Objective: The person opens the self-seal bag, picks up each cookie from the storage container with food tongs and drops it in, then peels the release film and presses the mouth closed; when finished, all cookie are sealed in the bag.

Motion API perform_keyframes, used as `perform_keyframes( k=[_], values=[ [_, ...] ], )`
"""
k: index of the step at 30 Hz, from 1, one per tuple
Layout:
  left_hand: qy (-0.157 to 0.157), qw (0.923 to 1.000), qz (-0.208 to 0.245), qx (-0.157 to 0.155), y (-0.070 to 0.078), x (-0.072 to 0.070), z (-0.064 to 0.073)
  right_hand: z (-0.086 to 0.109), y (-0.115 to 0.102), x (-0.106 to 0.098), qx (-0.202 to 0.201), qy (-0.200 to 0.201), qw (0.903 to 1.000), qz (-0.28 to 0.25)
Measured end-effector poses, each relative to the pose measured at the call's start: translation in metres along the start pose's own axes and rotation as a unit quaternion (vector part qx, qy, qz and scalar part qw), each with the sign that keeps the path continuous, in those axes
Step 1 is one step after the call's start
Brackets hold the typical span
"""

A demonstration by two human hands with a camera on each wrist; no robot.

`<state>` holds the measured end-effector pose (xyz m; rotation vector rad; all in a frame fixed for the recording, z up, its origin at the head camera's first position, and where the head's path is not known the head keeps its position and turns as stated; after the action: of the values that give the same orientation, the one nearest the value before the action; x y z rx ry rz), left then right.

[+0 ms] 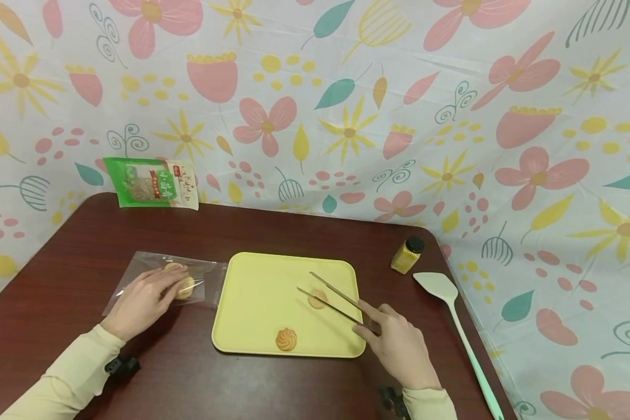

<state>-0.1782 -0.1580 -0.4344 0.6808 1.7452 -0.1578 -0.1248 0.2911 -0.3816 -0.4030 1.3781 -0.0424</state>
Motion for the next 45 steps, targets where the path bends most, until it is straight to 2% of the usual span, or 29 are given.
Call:
perform_keyframes(
  k=[6, 15, 26, 34, 45],
  values=[
    [0.0, 1.0, -0.002, 0.0, 0.0, 0.001, 0.0, 0.013, 0.016, -0.006, 0.033, -0.02, 0.9992, -0.006],
    [0.0, 1.0, 0.0, 0.0, 0.0, 0.001, 0.0, 0.022, 0.028, -0.006, 0.048, -0.031, 0.9983, -0.007],
    [-0.001, 1.0, -0.003, 0.001, -0.001, 0.0, -0.001, 0.018, 0.03, -0.001, 0.042, -0.033, 0.9985, -0.014],
    [-0.002, 1.0, -0.003, 0.002, -0.001, 0.0, -0.001, 0.014, 0.032, 0.005, 0.062, -0.068, 0.9951, -0.033],
    [-0.003, 1.0, -0.001, -0.001, -0.001, -0.001, -0.001, 0.009, 0.035, 0.012, 0.067, -0.084, 0.9933, -0.041]
  ],
)
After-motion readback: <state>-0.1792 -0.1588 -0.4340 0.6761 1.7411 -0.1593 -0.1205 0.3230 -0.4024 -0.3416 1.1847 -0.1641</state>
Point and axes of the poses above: each hand's wrist, its own z-axis away from the middle knuckle, its own x-axis out of the palm, y = z × x, the point moved 4 cm from there along -z, towards the middle knuckle, and after that the axes turned 15 degrees about -y, right-handed, at the moved point
